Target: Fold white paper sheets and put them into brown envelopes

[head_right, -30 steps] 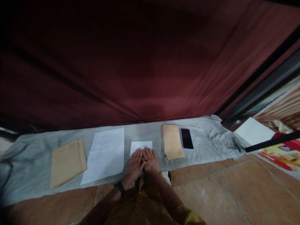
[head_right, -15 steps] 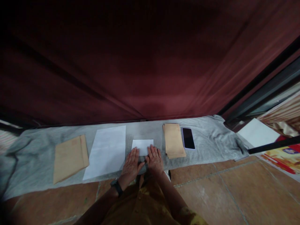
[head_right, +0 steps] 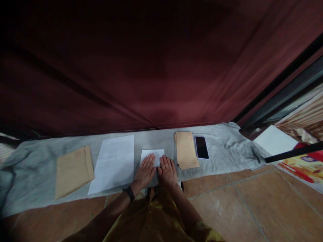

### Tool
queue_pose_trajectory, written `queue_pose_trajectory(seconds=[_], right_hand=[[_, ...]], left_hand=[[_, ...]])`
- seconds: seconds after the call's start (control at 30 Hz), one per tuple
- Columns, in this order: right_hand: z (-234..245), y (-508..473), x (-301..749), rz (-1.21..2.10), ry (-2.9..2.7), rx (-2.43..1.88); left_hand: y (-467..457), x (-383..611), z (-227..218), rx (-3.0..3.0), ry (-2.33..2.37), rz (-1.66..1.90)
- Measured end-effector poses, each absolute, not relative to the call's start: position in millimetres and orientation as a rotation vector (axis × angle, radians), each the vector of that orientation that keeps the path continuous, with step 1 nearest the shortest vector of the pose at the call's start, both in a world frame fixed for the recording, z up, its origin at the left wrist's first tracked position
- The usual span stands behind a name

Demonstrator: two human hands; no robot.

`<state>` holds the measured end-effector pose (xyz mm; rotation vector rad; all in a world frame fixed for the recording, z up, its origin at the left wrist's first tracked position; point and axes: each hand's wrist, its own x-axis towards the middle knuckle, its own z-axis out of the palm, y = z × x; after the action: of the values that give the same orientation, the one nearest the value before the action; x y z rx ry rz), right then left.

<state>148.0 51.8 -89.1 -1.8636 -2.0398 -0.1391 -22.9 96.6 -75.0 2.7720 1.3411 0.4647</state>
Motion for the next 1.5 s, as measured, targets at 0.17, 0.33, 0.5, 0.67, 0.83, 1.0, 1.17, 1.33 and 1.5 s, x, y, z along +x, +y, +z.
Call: queue_pose_trajectory(seconds=[0.17,0.33,0.5,0.67,0.83,1.0,1.17,1.33,1.5], right_hand=[[-88,52,150,-0.152,-2.062,-1.847],[-87,52,150,-0.127,-2.050,-1.846],[-86,51,149,-0.114,-2.041,-1.849],[-85,50,149,-0.092,-2.037,-1.854],[-82,62,144,-0.028,-2.030,-1.848],[-81,87,127,0.065,-2.119,-1.716],[-89,99,126,0.042,-2.132,-1.722],[-95,98,144,-0.041,-2.101,-1.781],[-98,96,150,-0.094,-2.049,-1.847]], left_hand=[[118,-10,-75,2.819,1.229,0.420],[127,-18,-81,2.796,1.313,0.435],[129,-32,-86,2.737,1.441,0.481],[126,-39,-90,2.665,1.580,0.484],[124,-39,-93,2.647,1.615,0.484],[125,-39,-95,2.665,1.607,0.490],[124,-40,-93,2.673,1.602,0.494],[123,-40,-92,2.679,1.597,0.503],[123,-40,-95,2.678,1.598,0.520]])
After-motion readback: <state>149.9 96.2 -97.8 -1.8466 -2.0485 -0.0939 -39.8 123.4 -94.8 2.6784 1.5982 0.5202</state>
